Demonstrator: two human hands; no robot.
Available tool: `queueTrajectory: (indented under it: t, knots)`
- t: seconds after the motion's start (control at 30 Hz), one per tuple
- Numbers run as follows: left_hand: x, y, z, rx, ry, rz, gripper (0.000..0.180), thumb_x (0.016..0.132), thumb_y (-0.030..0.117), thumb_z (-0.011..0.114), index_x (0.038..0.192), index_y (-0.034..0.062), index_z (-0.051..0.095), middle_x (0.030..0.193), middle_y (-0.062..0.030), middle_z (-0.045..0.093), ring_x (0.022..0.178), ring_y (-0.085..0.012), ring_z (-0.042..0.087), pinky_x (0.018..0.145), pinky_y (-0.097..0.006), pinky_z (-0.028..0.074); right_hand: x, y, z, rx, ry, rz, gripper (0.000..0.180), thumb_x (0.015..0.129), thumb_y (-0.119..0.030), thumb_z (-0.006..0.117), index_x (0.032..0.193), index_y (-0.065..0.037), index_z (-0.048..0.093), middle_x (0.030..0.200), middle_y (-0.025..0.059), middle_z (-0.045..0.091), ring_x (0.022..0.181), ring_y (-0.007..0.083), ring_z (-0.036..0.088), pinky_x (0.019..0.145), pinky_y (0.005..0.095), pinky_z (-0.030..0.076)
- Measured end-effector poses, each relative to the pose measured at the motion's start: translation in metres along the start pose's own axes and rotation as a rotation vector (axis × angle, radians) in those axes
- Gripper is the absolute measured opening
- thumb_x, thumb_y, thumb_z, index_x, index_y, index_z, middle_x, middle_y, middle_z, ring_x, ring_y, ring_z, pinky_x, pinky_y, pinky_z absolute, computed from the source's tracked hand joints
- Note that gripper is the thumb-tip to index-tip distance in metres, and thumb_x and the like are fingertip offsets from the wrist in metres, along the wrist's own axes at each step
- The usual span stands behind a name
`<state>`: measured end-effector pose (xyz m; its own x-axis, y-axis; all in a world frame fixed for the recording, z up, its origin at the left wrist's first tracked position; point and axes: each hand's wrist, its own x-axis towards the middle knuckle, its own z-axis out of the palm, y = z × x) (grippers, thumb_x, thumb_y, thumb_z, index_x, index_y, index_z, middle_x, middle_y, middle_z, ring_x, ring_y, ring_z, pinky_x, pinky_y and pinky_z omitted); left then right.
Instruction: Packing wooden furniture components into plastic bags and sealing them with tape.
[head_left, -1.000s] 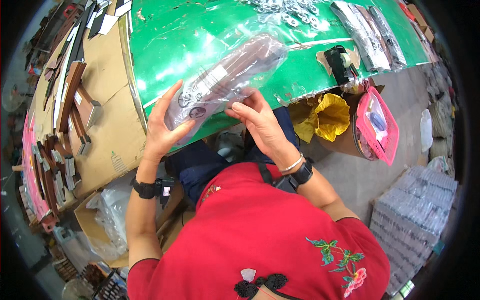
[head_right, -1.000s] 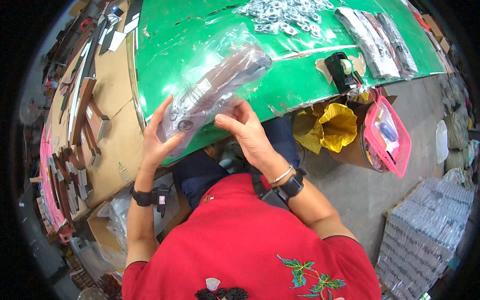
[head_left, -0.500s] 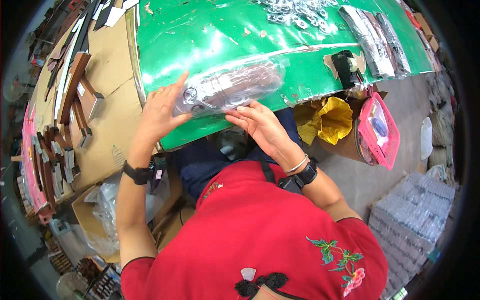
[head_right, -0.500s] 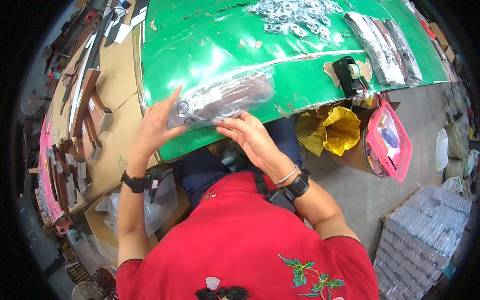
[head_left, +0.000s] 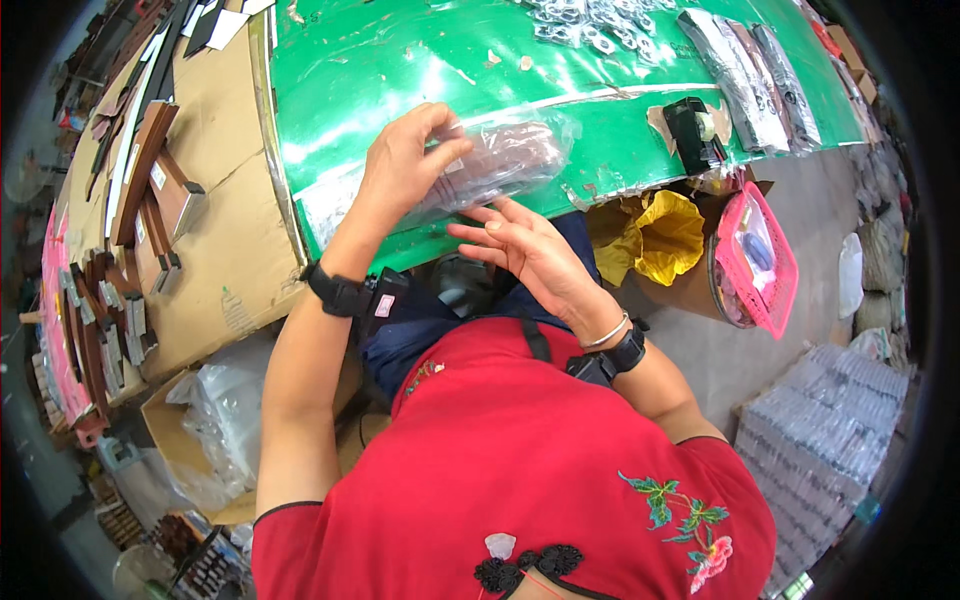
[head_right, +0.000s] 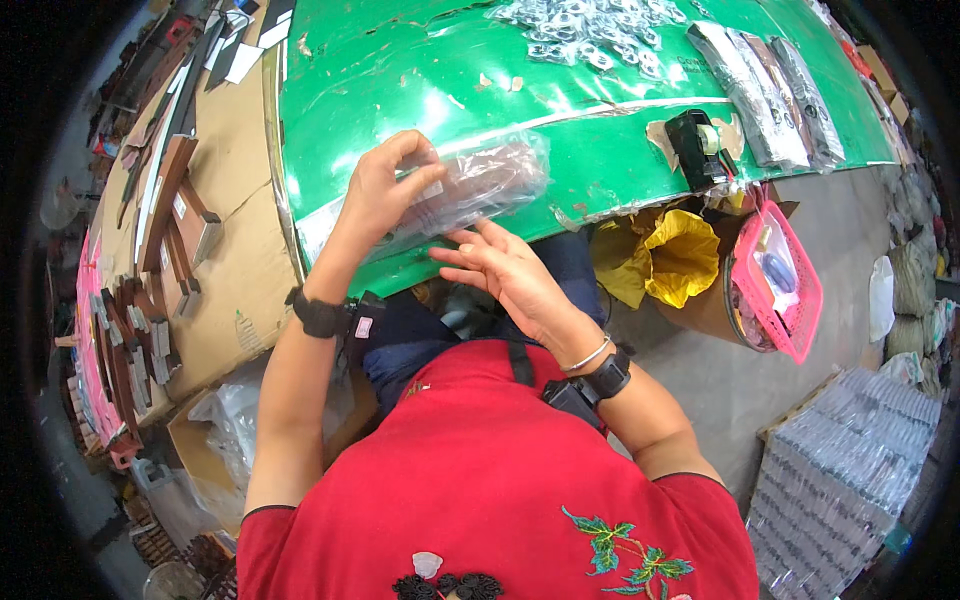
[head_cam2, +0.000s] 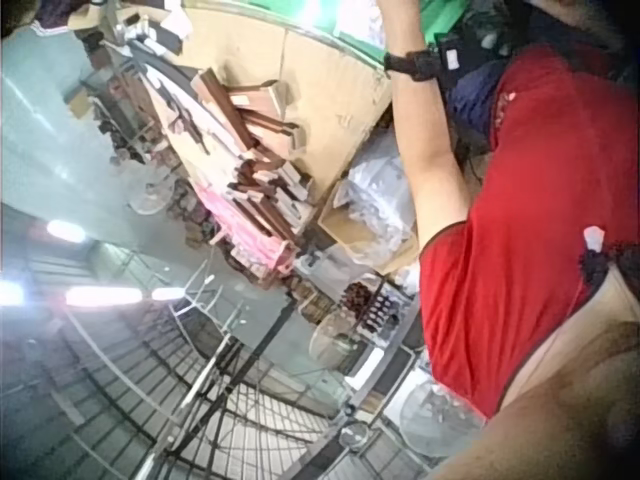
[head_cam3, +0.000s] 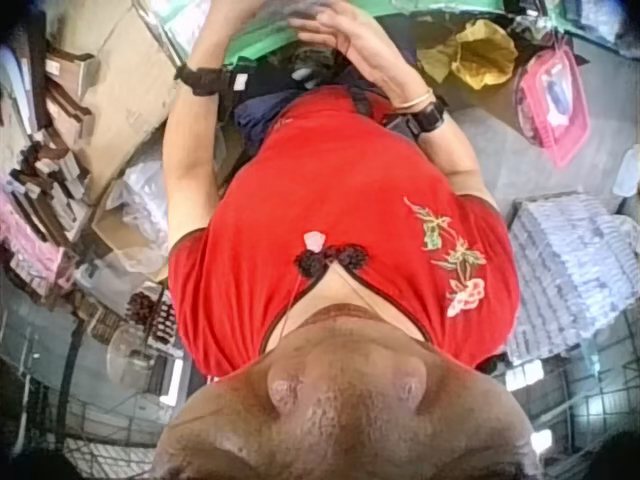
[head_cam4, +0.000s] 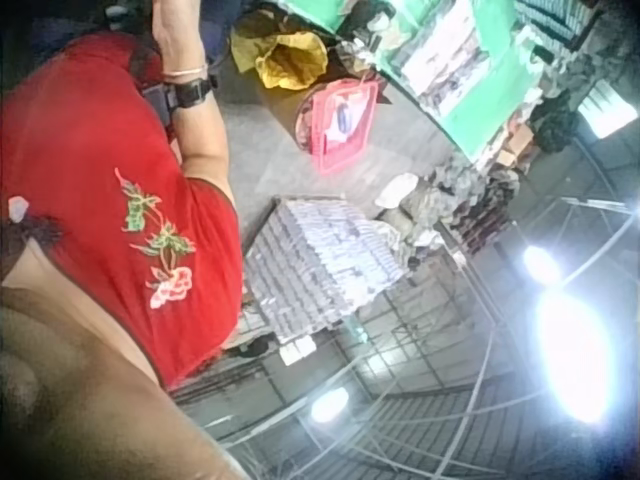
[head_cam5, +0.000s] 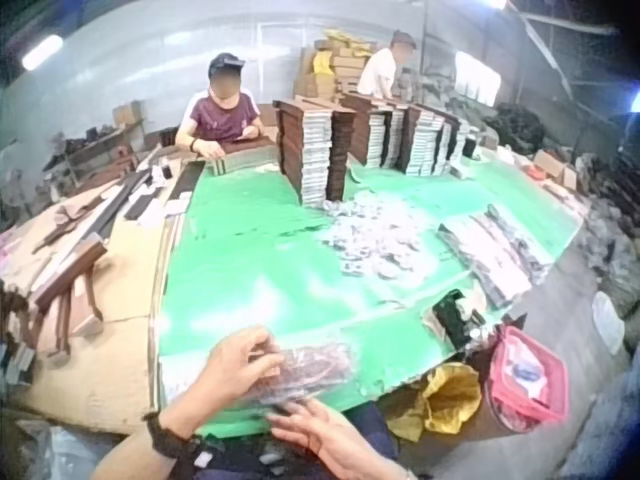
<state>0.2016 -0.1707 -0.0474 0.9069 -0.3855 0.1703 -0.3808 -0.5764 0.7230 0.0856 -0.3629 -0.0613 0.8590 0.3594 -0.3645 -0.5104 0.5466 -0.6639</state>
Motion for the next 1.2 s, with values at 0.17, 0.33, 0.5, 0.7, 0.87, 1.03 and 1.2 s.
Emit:
queueTrajectory:
  t: [0.17, 0.33, 0.5, 0.7, 0.87, 1.03, 1.2]
  knots:
    - [0.007, -0.015, 0.007, -0.225, 0.085, -0.034, 0.022, 0.09, 0.021, 0.076, 0.095, 0.0019, 0.066, 0.087, -0.0109, 0.075, 0.077, -0.023, 0.073, 0.069, -0.033, 0.054, -0.005, -0.009, -0.027, -0.419, 0.095, -0.083, 0.046, 0.101, -0.015, 0.064, 0.139, 0.007, 0.051, 0.121, 0.0146, 0.066, 0.111, 0.0212, 0.068, 0.094, 0.0319, 0.057]
    - [0.005, -0.008, 0.008, -0.15, 0.106, -0.067, 0.019, 0.09, 0.021, 0.076, 0.093, 0.0039, 0.068, 0.08, -0.0079, 0.076, 0.076, -0.0185, 0.075, 0.069, -0.031, 0.054, 0.013, -0.069, -0.049, -1.406, 0.422, -1.046, 0.059, 0.08, -0.019, 0.086, 0.13, 0.0, 0.06, 0.118, 0.0177, 0.065, 0.105, 0.0332, 0.064, 0.089, 0.0388, 0.051]
    - [0.007, -0.011, 0.01, -0.156, 0.105, -0.062, 0.017, 0.092, 0.019, 0.075, 0.092, 0.0032, 0.068, 0.079, -0.0066, 0.075, 0.077, -0.0142, 0.074, 0.07, -0.029, 0.054, 0.061, -0.064, -0.065, -0.884, 0.153, -0.638, 0.026, 0.09, -0.016, 0.077, 0.11, 0.001, 0.072, 0.103, 0.0116, 0.07, 0.094, 0.0213, 0.066, 0.086, 0.0323, 0.052]
    - [0.004, -0.01, 0.012, -0.228, 0.117, -0.101, 0.015, 0.096, 0.016, 0.071, 0.092, 0.0017, 0.069, 0.077, -0.0053, 0.074, 0.076, -0.0092, 0.071, 0.07, -0.026, 0.053, 0.088, -0.051, -0.06, -0.755, 0.278, -0.861, 0.016, 0.101, -0.013, 0.065, 0.097, 0.0, 0.073, 0.087, 0.0071, 0.067, 0.081, 0.0096, 0.06, 0.073, 0.0258, 0.047]
    - [0.016, -0.02, 0.014, -0.173, 0.105, -0.133, 0.02, 0.099, 0.021, 0.068, 0.091, 0.0023, 0.07, 0.072, -0.0035, 0.071, 0.067, -0.0069, 0.064, 0.062, -0.024, 0.048, 0.095, -0.051, -0.047, -1.019, 0.528, -0.857, 0.022, 0.102, -0.018, 0.065, 0.091, -0.001, 0.072, 0.076, 0.0063, 0.065, 0.067, 0.0105, 0.055, 0.061, 0.0294, 0.043]
    - [0.031, -0.027, 0.021, -0.301, -0.026, -0.368, 0.024, 0.098, 0.026, 0.07, 0.088, 0.0041, 0.072, 0.064, 0.0006, 0.063, 0.059, -0.0051, 0.052, 0.055, -0.024, 0.037, 0.097, -0.044, -0.048, -0.96, 0.607, -0.901, 0.024, 0.102, -0.02, 0.066, 0.089, -0.001, 0.073, 0.065, 0.0072, 0.061, 0.057, 0.012, 0.049, 0.054, 0.0308, 0.039]
    - [0.04, -0.043, 0.022, -0.263, -0.098, -0.35, 0.025, 0.097, 0.028, 0.07, 0.091, 0.0042, 0.073, 0.067, 0.0004, 0.064, 0.062, -0.0058, 0.054, 0.057, -0.026, 0.04, 0.1, -0.042, -0.048, -0.901, 0.587, -0.87, 0.026, 0.103, -0.02, 0.065, 0.088, -0.002, 0.074, 0.064, 0.0036, 0.059, 0.058, 0.0085, 0.046, 0.053, 0.0301, 0.037]
